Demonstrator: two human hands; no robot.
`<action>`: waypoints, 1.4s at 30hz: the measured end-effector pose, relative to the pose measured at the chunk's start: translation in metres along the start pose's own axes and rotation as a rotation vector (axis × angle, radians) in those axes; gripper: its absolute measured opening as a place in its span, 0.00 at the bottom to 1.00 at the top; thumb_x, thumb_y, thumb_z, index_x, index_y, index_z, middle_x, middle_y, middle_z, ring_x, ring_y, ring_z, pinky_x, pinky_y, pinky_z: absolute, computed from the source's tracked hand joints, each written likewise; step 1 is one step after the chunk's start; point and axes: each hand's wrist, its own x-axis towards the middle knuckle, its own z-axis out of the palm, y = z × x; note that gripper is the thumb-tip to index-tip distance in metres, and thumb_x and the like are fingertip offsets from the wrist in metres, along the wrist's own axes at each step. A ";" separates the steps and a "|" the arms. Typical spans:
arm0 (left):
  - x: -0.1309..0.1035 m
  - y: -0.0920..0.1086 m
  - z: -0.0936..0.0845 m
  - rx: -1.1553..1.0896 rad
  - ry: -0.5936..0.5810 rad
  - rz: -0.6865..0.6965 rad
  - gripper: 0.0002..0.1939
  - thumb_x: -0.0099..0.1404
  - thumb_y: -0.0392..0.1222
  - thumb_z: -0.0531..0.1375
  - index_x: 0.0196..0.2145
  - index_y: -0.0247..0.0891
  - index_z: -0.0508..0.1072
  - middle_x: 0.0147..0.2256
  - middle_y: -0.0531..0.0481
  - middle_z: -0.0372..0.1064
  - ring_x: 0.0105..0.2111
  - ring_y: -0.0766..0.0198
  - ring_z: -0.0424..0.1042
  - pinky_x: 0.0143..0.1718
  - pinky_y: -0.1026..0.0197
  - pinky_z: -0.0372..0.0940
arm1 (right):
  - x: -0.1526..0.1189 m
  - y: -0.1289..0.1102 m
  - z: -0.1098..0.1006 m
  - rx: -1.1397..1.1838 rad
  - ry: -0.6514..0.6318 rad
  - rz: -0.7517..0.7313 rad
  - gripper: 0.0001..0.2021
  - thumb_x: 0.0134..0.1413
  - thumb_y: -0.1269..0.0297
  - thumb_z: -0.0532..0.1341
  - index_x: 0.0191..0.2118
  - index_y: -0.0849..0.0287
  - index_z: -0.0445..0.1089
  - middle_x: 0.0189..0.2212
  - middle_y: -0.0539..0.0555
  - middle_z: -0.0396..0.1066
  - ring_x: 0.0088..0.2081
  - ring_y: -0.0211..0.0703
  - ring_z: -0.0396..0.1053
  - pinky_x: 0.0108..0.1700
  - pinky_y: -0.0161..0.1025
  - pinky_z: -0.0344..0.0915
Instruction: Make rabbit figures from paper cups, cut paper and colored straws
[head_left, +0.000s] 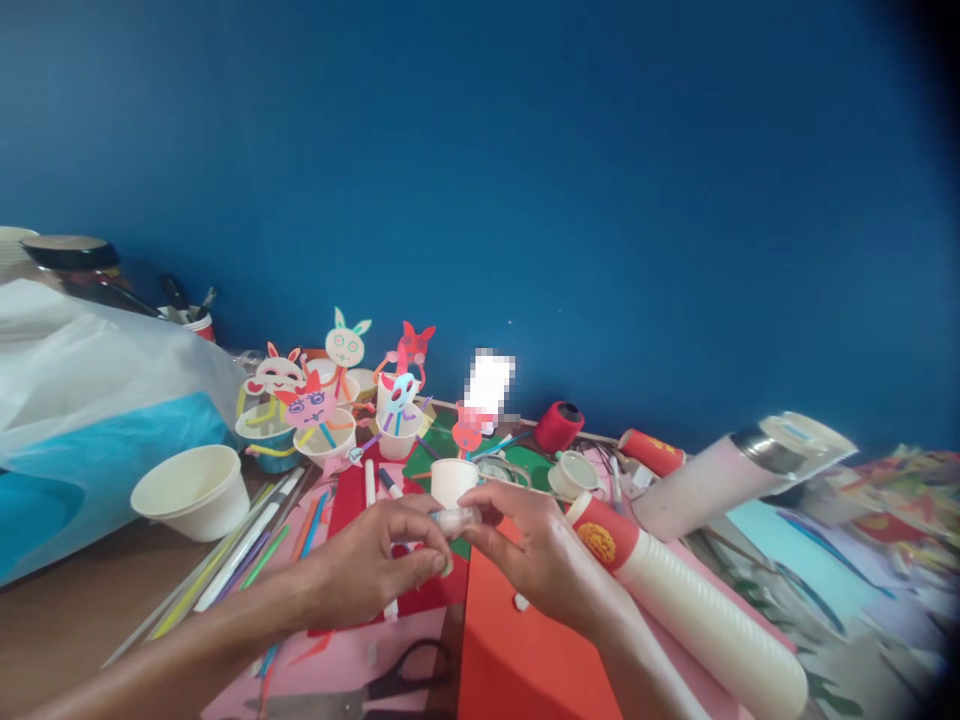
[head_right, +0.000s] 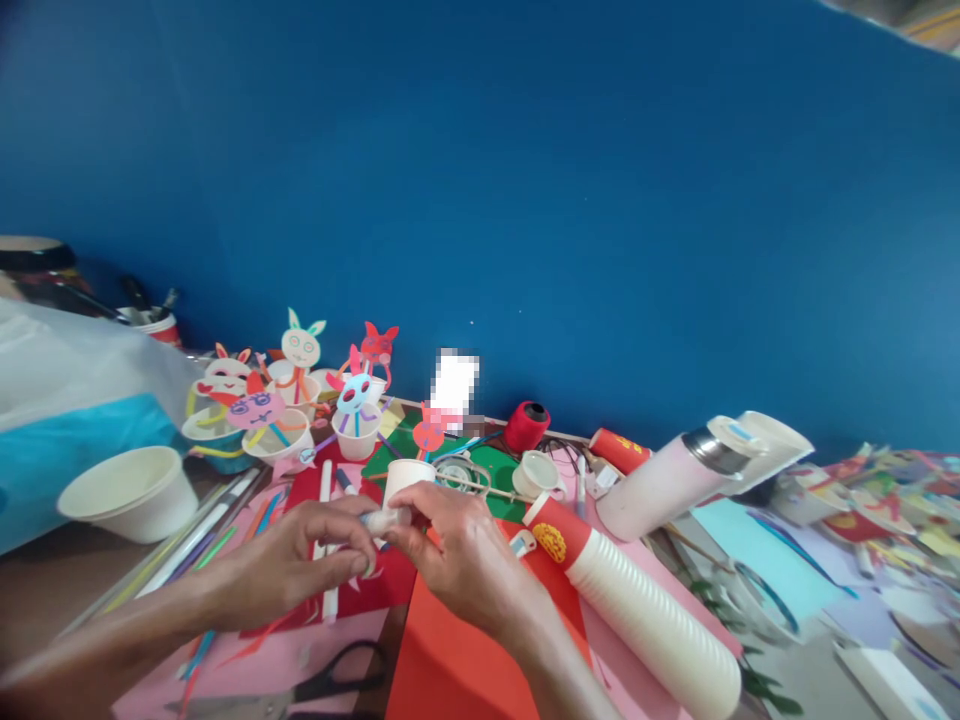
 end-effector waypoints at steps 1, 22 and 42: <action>0.000 -0.001 0.001 -0.009 0.004 0.014 0.10 0.58 0.40 0.54 0.25 0.39 0.74 0.31 0.54 0.67 0.31 0.67 0.65 0.34 0.67 0.58 | 0.000 0.000 0.002 -0.006 -0.002 0.003 0.05 0.55 0.66 0.57 0.38 0.55 0.65 0.28 0.48 0.68 0.30 0.37 0.65 0.32 0.33 0.59; -0.003 -0.002 -0.070 -0.277 0.463 -0.072 0.10 0.55 0.45 0.57 0.28 0.36 0.73 0.25 0.51 0.68 0.21 0.68 0.62 0.20 0.66 0.55 | 0.001 0.003 0.074 0.015 -0.057 0.002 0.05 0.50 0.70 0.57 0.34 0.57 0.68 0.28 0.50 0.69 0.31 0.39 0.66 0.33 0.33 0.60; 0.017 -0.016 -0.001 -0.767 0.173 -0.279 0.09 0.55 0.43 0.58 0.22 0.34 0.69 0.20 0.55 0.64 0.17 0.73 0.57 0.20 0.67 0.53 | 0.010 0.015 0.038 0.141 0.397 -0.086 0.07 0.55 0.71 0.54 0.36 0.57 0.68 0.32 0.53 0.68 0.35 0.40 0.66 0.36 0.36 0.62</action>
